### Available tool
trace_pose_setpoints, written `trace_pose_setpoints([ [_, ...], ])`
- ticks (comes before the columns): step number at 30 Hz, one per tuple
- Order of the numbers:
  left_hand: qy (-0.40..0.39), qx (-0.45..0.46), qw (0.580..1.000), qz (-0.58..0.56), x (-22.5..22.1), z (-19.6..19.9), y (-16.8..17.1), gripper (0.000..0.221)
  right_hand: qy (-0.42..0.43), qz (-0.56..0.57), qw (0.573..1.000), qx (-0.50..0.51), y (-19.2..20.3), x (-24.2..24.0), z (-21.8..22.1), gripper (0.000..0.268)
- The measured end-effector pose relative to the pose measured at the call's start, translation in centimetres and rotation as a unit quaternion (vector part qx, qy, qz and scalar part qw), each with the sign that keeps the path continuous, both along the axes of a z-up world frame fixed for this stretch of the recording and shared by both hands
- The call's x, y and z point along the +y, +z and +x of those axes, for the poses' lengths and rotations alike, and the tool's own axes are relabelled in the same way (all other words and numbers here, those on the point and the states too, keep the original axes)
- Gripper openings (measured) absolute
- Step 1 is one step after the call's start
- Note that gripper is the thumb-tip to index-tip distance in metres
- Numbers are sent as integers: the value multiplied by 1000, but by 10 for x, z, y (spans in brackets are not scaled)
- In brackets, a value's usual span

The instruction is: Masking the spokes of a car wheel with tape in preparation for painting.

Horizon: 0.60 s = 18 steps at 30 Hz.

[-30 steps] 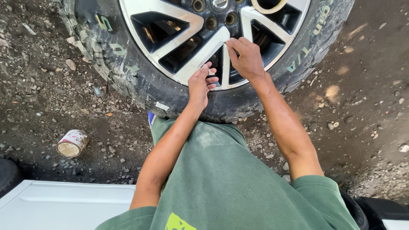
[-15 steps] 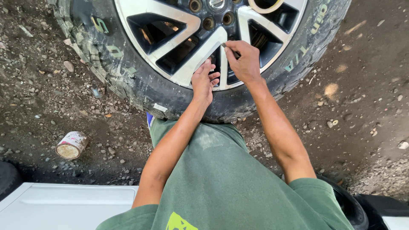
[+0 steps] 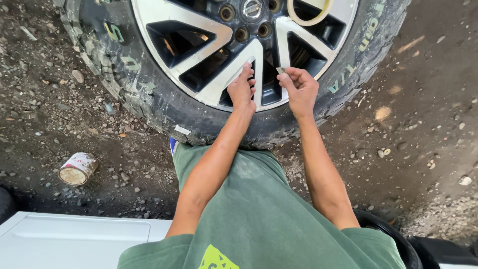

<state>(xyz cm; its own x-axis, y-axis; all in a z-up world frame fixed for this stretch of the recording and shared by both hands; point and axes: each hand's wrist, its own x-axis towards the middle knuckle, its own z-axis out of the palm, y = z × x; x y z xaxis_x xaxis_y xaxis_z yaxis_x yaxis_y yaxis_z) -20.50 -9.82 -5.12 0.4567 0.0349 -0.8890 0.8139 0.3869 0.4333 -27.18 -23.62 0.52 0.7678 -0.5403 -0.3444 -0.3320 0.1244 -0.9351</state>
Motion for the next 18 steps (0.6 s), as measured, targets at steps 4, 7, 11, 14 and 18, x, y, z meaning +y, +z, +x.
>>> trace_pose_setpoints([
  [4, 6, 0, 1000, -13, 3, 0, 6, 33, -15, 45, 999, -20, -2, -4, -5, 20],
  [7, 12, -13, 999, -31, 8, -9, -2, 31, -18, 58, 998, -16, 1, -4, -8, 22],
  [11, 14, -46, 993, -106, 14, -9, 14, 31, -37, 63, 997, -12, 4, -4, -12, 31],
  [14, 20, -34, 988, -150, 15, -9, 29, 33, -33, 47, 998, 1, -3, -7, -20, 32],
  [18, 23, -42, 980, -196, 20, -14, 44, 32, -40, 68, 997, -4, -2, -9, -26, 24],
])
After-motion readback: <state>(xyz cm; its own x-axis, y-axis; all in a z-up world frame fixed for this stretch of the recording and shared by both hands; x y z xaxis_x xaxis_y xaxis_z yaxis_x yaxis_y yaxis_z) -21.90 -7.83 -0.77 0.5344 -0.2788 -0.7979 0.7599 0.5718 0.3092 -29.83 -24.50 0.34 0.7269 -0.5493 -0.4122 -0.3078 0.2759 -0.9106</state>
